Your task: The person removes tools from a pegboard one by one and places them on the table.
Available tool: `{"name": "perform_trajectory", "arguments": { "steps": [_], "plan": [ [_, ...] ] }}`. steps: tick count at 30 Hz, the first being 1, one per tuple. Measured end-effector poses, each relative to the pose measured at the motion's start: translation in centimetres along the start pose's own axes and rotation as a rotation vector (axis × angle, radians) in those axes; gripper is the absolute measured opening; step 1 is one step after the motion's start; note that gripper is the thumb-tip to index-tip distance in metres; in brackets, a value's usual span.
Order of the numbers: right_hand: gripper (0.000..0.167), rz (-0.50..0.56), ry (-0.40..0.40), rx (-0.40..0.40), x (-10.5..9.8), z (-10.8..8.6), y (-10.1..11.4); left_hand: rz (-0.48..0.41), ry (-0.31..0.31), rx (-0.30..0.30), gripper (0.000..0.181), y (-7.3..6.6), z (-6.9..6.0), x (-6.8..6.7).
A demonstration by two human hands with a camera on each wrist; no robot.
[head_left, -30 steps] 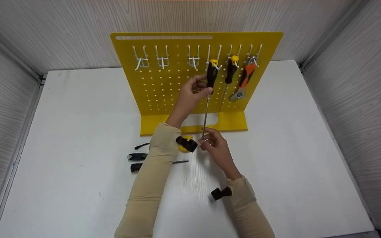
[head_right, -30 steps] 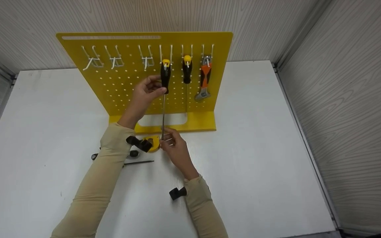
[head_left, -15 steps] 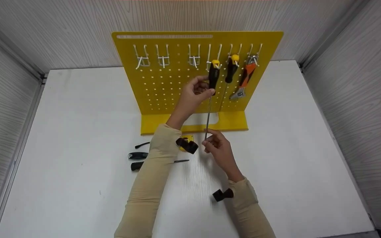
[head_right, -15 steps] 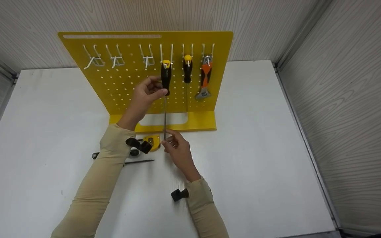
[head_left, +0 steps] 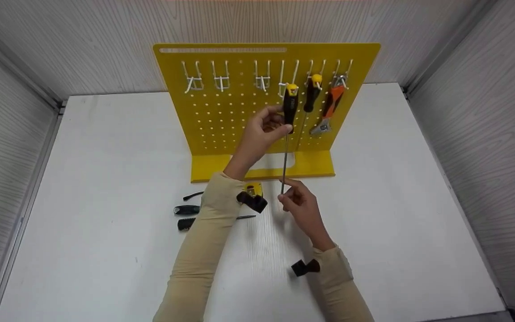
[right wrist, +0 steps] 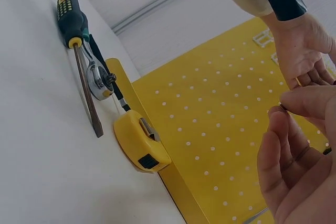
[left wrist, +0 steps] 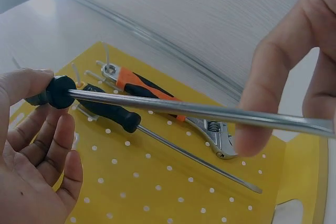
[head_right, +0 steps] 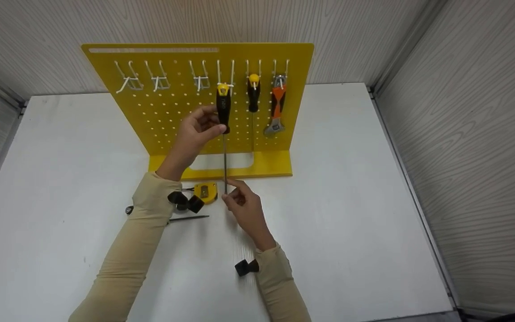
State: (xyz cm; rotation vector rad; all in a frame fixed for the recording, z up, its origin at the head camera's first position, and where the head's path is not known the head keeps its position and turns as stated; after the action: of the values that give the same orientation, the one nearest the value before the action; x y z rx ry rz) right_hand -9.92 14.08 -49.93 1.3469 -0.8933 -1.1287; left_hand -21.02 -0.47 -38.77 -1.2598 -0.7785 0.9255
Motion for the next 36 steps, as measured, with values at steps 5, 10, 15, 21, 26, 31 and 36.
{"name": "perform_trajectory", "arguments": {
  "steps": [5,10,15,21,26,31,36],
  "plan": [
    [0.036,-0.005,0.004,0.001,0.1,-0.5,0.3,0.003,0.000,0.004,0.042,-0.4,-0.5,0.2],
    [0.035,-0.008,0.013,-0.015,0.3,-0.9,0.6,-0.011,0.006,0.012,0.043,-0.5,-0.7,0.5],
    [0.035,-0.009,0.024,-0.052,0.4,-1.6,1.2,-0.021,0.012,0.018,0.042,-0.7,-0.9,0.8],
    [0.034,-0.001,0.035,-0.107,0.3,-2.3,2.1,-0.054,-0.003,0.001,0.043,-1.0,-1.1,0.8],
    [0.034,0.016,0.035,-0.138,0.3,-2.4,2.5,-0.065,-0.004,-0.032,0.043,-1.4,-1.0,1.1],
    [0.036,0.046,0.042,-0.149,0.2,-2.6,2.8,-0.079,-0.006,-0.056,0.044,-1.6,-0.9,1.3],
    [0.036,0.061,0.052,-0.170,0.2,-3.0,3.2,-0.093,-0.002,-0.051,0.044,-1.8,-1.1,1.4]
  ]
}}
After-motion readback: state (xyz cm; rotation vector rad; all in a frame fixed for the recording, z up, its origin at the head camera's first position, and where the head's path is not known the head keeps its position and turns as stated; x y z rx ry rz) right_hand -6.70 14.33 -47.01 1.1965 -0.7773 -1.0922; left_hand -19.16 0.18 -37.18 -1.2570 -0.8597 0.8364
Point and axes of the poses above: each hand's wrist, its own z-axis towards the middle knuckle, its own x-axis out of the palm, y = z × x, the point moved 2 cm from there along z, towards the middle knuckle, and after that the axes turned 9 degrees about y, right-handed, at the moved point
